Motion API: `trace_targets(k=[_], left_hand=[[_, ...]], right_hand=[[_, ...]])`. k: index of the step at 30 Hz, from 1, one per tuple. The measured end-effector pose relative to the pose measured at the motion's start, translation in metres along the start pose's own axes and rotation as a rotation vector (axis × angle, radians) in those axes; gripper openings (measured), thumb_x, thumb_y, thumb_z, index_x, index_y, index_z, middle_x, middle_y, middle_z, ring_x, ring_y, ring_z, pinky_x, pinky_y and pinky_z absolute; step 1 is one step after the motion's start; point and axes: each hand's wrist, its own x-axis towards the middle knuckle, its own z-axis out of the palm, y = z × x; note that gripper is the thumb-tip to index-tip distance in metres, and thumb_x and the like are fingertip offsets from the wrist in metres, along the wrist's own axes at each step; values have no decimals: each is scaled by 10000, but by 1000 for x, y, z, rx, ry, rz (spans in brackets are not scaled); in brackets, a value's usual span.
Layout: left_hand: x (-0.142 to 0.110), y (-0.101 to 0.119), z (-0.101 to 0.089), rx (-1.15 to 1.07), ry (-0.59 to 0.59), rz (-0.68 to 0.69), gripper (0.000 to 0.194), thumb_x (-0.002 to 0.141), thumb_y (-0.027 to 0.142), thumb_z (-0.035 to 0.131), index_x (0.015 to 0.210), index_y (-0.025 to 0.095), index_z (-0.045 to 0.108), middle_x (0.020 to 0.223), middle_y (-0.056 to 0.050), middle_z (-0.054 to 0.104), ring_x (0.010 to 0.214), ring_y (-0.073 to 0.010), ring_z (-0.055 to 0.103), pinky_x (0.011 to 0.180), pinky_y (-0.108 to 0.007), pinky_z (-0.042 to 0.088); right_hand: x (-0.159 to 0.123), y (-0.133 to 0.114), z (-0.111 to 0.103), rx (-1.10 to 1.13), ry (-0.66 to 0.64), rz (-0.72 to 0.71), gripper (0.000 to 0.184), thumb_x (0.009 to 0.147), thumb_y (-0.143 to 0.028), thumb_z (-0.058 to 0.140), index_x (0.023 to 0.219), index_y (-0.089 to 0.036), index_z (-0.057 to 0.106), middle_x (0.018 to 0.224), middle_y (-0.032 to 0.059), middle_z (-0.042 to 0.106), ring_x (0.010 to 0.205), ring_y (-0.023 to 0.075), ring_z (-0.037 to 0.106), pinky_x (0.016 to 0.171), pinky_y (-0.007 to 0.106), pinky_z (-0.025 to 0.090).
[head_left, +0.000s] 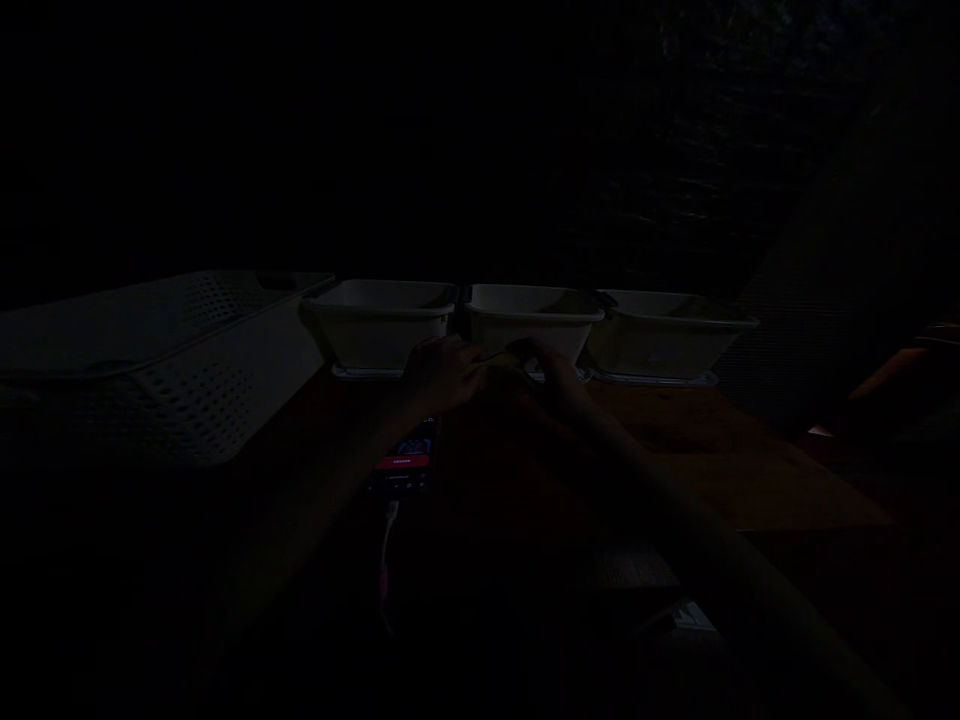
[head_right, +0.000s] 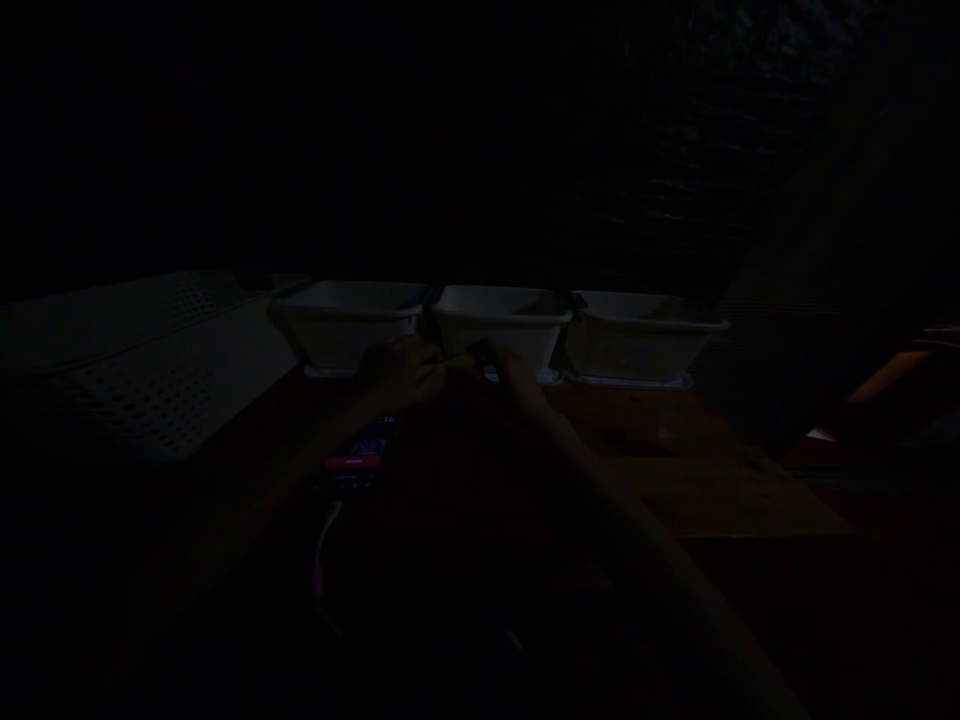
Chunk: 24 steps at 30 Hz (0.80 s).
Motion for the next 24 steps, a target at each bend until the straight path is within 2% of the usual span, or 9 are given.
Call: trace_targets(k=[3, 8, 13, 18, 24], left_hand=[[0, 0, 1, -14, -14, 13, 289, 815, 398, 494, 1003, 198, 584, 922, -73, 624, 837, -214, 586, 713, -324, 426], [-1, 0, 4, -55, -4, 102, 348, 800, 436, 527, 1064, 213, 567, 1003, -63, 627, 926, -211, 568, 786, -329, 419], [0, -1, 7, -69, 22, 190, 244, 840, 372, 499, 949, 188, 618, 942, -50, 642, 911, -195, 565, 784, -324, 415], [0, 0, 8, -72, 47, 221, 200, 838, 319, 505, 875, 176, 640, 860, -44, 645, 841, -182, 572, 722, -308, 423], [0, -4, 12, -77, 49, 216, 199, 823, 311, 523, 891, 172, 648, 877, -54, 648, 851, -184, 580, 732, -311, 433]], right_hand=[[1, -2, -3, -3, 20, -5, 211, 793, -253, 539, 985, -171, 572, 979, 76, 629, 857, 178, 570, 761, 296, 433], [2, -2, -4, -50, 2, -36, 162, 750, -202, 571, 908, -172, 590, 907, 64, 628, 843, 183, 552, 741, 291, 422], [2, 0, -2, -70, 9, -61, 83, 740, -161, 574, 818, -179, 599, 838, 47, 623, 806, 178, 540, 712, 285, 413], [2, -3, -3, -47, -7, -74, 84, 742, -141, 558, 803, -180, 600, 818, 42, 624, 776, 172, 544, 691, 283, 410], [1, 0, 0, -5, -20, -61, 139, 739, -190, 575, 875, -170, 603, 852, 56, 629, 791, 174, 553, 702, 291, 424]])
